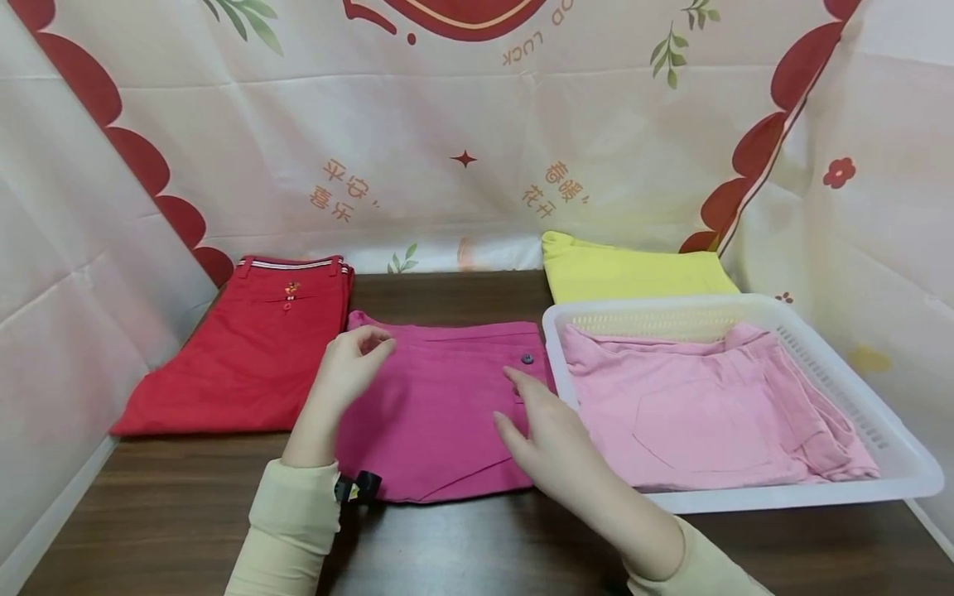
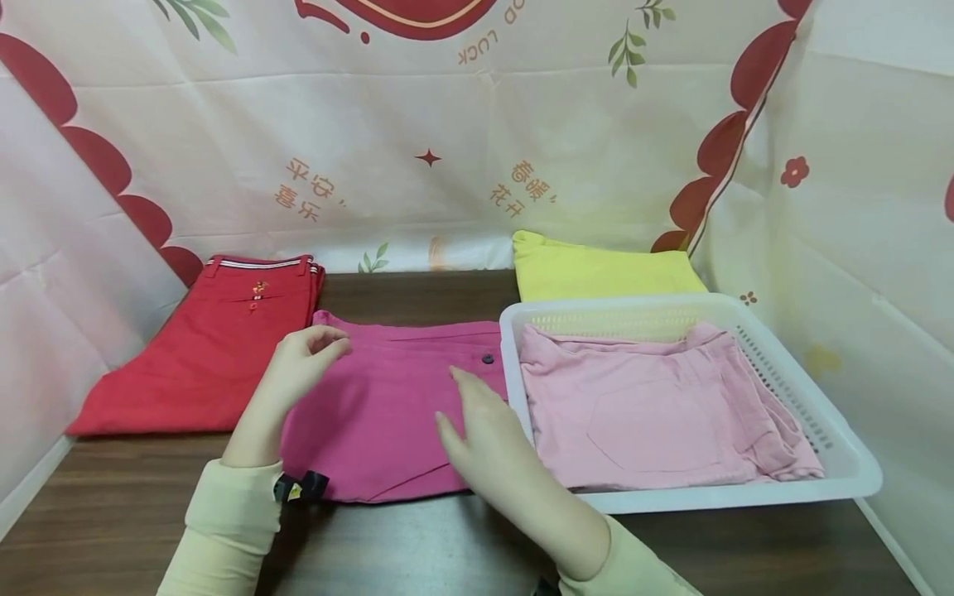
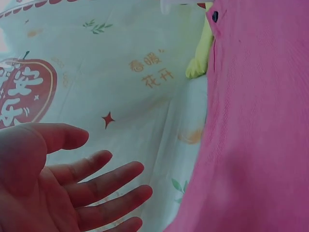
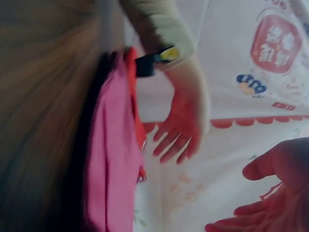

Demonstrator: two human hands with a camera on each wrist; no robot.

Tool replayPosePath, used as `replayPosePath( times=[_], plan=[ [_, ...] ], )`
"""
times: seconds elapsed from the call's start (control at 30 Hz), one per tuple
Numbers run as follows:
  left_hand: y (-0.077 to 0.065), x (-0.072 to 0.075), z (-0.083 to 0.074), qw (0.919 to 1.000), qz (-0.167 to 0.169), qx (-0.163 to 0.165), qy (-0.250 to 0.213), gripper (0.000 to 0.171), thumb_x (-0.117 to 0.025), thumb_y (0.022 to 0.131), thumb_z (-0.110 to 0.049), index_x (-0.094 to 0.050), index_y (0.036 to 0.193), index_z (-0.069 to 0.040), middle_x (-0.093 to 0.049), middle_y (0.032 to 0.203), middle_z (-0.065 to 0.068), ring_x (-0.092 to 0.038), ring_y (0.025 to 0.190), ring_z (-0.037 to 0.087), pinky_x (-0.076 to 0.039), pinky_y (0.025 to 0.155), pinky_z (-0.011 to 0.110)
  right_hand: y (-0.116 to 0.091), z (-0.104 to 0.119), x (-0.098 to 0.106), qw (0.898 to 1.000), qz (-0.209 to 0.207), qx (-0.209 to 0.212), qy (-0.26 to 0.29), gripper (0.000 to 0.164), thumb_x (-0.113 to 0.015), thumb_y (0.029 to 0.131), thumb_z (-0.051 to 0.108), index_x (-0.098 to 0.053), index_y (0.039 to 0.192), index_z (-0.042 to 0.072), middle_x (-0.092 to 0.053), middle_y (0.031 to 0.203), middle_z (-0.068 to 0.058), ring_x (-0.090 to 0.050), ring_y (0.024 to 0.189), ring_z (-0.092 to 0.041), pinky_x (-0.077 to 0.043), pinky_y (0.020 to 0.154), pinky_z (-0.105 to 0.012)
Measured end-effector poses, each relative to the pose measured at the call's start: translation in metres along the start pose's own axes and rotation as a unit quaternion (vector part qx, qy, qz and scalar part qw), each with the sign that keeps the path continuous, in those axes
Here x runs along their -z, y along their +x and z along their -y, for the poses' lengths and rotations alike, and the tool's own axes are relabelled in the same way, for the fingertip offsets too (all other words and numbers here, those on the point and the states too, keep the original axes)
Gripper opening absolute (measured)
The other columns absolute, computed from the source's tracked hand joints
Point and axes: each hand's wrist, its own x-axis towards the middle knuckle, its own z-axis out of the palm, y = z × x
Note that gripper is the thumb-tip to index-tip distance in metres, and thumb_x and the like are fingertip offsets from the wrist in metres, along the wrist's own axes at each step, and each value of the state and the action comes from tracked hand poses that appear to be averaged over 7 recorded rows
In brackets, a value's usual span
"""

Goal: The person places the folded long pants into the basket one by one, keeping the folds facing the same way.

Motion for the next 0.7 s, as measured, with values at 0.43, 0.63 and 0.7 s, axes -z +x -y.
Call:
replayPosePath(
  times=[0.43,0.63,0.7],
  plan=[
    [0.003,0.005,0.028,0.9981,0.016,0.025,0.053,0.032,-0.057,0.095,-0.023,-0.064,0.115,0.001,-0.063,0.112,0.017,-0.057,0.101,0.033,-0.043,0.088,0.047,0.003,-0.014,-0.045,0.996,0.016,-0.091,-0.017,0.074,-0.064,0.091,0.027,-0.027,0.145,-0.009,-0.026,0.149,-0.028,-0.024,0.137,-0.042,-0.017,0.109,-0.057],
    [0.003,0.008,0.038,0.9972,0.019,0.042,0.058,0.033,-0.057,0.095,-0.023,-0.063,0.114,0.003,-0.062,0.112,0.020,-0.057,0.100,0.033,-0.044,0.086,0.047,0.012,-0.037,-0.062,0.991,-0.027,-0.129,-0.029,0.074,-0.063,0.091,0.030,-0.030,0.143,-0.011,-0.026,0.147,-0.032,-0.021,0.135,-0.048,-0.016,0.106,-0.062],
    [0.003,0.008,0.040,0.9968,0.021,0.051,0.058,0.034,-0.057,0.095,-0.023,-0.062,0.116,0.003,-0.062,0.113,0.020,-0.057,0.101,0.034,-0.044,0.087,0.047,0.015,-0.045,-0.065,0.987,-0.033,-0.156,-0.023,0.074,-0.061,0.092,0.031,-0.029,0.144,-0.010,-0.023,0.147,-0.033,-0.019,0.136,-0.048,-0.017,0.107,-0.061]
  ],
)
